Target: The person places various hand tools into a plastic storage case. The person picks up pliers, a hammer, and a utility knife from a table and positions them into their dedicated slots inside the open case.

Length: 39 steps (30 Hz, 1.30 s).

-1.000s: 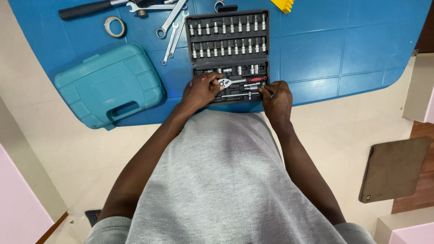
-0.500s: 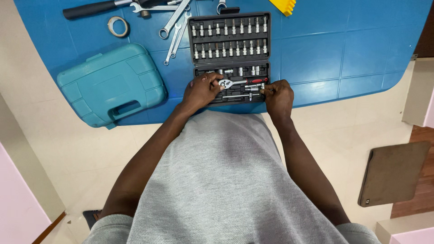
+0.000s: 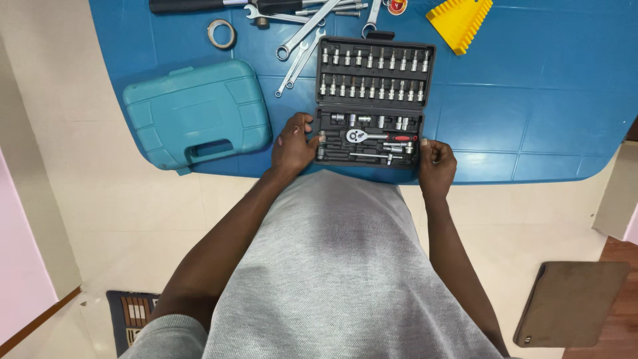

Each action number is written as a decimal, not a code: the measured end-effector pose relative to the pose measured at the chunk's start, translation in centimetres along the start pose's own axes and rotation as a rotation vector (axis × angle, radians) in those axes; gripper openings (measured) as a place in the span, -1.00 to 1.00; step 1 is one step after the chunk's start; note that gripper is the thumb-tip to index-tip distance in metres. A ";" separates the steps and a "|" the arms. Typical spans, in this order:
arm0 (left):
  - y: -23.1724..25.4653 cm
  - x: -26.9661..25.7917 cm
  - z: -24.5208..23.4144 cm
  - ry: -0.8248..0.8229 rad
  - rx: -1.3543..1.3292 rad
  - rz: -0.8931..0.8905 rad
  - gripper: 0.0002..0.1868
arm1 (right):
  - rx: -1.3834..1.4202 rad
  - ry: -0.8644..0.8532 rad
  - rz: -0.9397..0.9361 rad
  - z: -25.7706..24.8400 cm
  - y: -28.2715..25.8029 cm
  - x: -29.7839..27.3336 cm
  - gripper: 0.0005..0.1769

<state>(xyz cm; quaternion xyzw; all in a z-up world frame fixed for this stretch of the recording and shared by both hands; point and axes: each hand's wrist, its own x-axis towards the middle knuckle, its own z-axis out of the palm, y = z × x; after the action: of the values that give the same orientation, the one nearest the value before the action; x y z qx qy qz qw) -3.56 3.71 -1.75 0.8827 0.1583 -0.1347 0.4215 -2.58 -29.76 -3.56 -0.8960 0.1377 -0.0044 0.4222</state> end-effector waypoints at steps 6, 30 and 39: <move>-1.3 0.5 0.3 -0.169 0.020 -0.054 -0.42 | 0.036 -0.091 0.102 0.5 0.8 0.7 -0.65; -0.3 2.7 -1.3 -0.380 -0.023 -0.155 -0.40 | -0.062 -0.126 0.107 0.2 0.0 1.0 -0.57; -1.5 2.8 -0.7 -0.343 -0.056 -0.170 -0.45 | -0.255 -0.182 0.148 -0.1 -0.7 2.0 -0.52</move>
<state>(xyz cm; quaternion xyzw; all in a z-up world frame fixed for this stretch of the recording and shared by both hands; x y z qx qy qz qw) -1.54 5.61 -3.45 0.8180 0.1619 -0.3139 0.4540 -0.45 -29.93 -3.18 -0.9263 0.1638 0.1254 0.3151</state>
